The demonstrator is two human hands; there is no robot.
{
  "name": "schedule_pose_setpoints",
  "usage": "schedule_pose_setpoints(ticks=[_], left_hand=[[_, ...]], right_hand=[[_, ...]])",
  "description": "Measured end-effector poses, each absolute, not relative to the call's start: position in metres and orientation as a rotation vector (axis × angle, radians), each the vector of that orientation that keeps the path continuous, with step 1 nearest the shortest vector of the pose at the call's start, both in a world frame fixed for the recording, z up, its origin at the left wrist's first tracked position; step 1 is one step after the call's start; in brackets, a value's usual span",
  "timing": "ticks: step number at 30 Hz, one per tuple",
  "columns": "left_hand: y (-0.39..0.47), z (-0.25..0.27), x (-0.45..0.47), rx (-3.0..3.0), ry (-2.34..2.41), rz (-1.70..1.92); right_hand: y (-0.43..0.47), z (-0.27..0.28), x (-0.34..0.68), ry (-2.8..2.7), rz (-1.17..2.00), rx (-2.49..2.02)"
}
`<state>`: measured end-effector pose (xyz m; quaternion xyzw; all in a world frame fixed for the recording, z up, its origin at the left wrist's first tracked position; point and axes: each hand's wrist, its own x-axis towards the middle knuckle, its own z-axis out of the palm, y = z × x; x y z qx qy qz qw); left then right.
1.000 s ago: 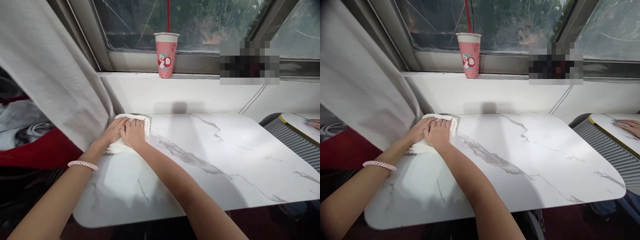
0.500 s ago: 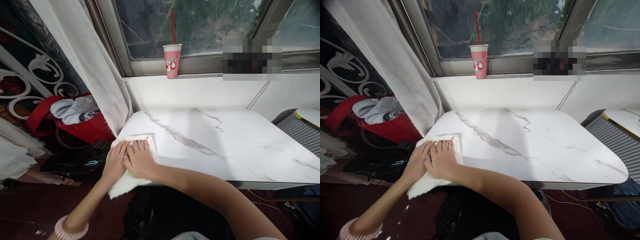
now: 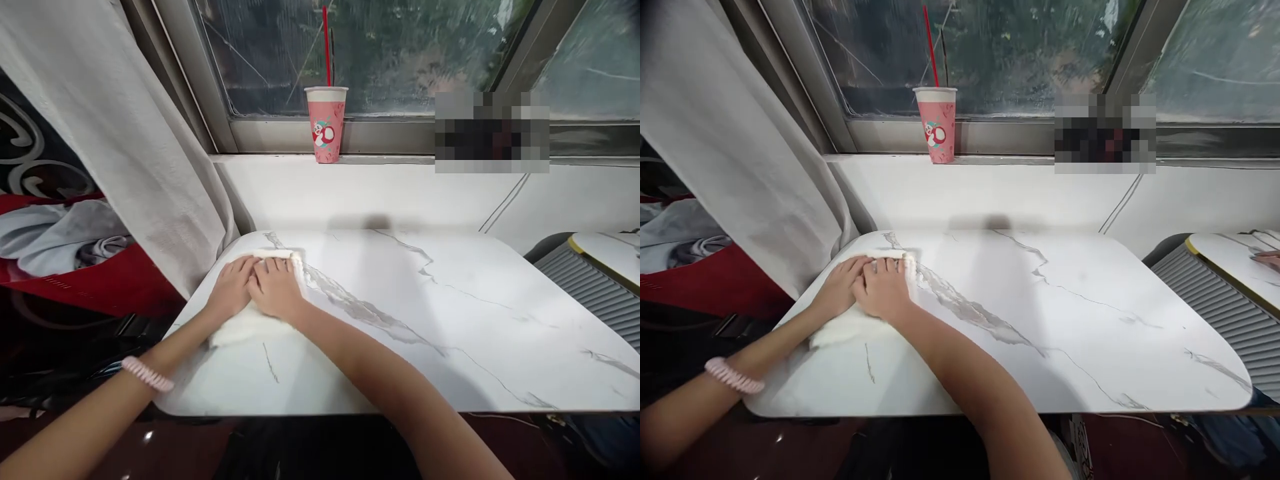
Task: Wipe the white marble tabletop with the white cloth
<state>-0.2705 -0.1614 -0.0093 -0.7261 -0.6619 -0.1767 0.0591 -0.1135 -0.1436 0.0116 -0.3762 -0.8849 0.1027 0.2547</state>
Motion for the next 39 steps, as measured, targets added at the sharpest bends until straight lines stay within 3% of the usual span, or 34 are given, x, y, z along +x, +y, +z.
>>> schedule_pose_setpoints(ticks=[10, 20, 29, 39], left_hand=[[-0.025, -0.001, -0.262, -2.377, -1.934, -0.472], [0.021, -0.003, -0.263, -2.368, -1.982, -0.346], [-0.012, -0.004, -0.250, -2.359, -1.954, -0.359], [-0.164, 0.004, -0.190, -2.203, -2.117, -0.459]], right_hand=[[-0.041, 0.006, -0.119, -2.242, 0.220, -1.302], [-0.001, 0.004, -0.120, -2.168, 0.204, -1.346], [-0.027, 0.004, -0.102, -2.221, 0.144, -1.319], [-0.146, 0.005, -0.053, -2.354, 0.139, -1.160]])
